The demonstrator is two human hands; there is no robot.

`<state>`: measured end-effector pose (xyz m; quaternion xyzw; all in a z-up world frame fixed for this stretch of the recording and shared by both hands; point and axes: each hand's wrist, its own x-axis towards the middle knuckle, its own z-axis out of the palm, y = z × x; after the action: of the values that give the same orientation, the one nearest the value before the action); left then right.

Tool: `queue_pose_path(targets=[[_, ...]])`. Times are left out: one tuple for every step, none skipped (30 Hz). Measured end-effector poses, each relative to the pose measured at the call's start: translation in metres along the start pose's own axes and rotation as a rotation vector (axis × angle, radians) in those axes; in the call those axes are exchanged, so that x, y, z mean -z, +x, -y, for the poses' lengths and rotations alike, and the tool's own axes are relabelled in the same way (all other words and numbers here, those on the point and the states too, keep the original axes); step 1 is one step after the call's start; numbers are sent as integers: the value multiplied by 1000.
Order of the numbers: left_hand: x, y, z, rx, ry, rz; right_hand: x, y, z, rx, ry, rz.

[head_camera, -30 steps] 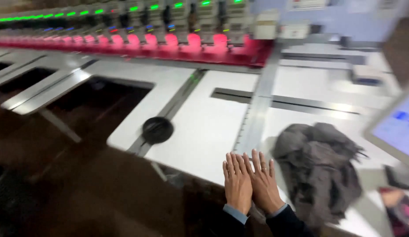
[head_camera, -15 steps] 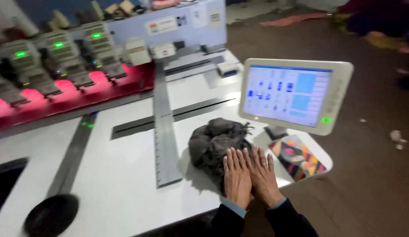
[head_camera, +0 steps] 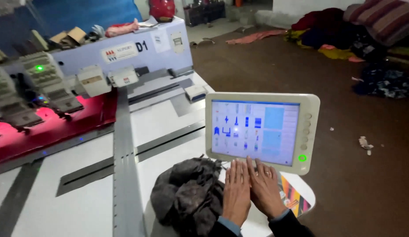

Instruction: Operating the touch-screen control panel of an industrial embroidery machine to select designs and configure settings.

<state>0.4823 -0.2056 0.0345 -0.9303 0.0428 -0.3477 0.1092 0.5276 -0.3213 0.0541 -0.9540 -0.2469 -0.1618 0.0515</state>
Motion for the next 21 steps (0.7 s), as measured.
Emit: queue_pose_path(targets=[[-1,10,1,3,-5,2,-7,13,-7,1,-4,5],[-2,19,2,17,32,-29,-14,24,-13,-20,-55,-4],[-1,24,6,28,72,-57,-22,33,-15,-42,-100,-12],[-9,27,9,28,71,-51,-17,39,-16,-42,-98,-7],[-18,32,10,27,75,-42,-11,46,-18,-35,-85,-19],[-25,35,12,25,78,-33,-5,52,-19,-29,-71,-31],[-34,39,13,26,72,-36,0,60,-19,-32,-77,-30],[-44,42,14,33,75,-40,5,67,-18,-80,-57,43],[-53,41,15,41,79,-39,8,72,-16,-127,-35,121],[-62,43,16,42,74,-36,8,76,-20,-128,-39,125],[-71,42,18,42,83,-36,7,78,-21,-137,-19,127],[-79,41,20,42,91,-37,5,81,-23,-147,0,129],[-85,39,23,36,80,-34,-2,83,-27,-158,-4,135],[-91,36,25,37,85,-34,-9,85,-31,-169,-7,108],[-96,33,27,34,89,-33,-16,85,-35,-184,-9,83],[-100,33,29,23,76,-29,-11,86,-34,-199,-12,91],[-103,32,32,6,35,3,-7,87,-32,-220,1,110],[-105,31,36,-12,-6,36,-3,89,-29,-240,15,129],[-102,33,41,-25,-15,41,-1,91,-26,-255,17,136],[-97,36,45,-37,-90,64,1,95,-23,-291,31,160],[-93,39,50,-54,-166,86,3,98,-21,-332,45,184]])
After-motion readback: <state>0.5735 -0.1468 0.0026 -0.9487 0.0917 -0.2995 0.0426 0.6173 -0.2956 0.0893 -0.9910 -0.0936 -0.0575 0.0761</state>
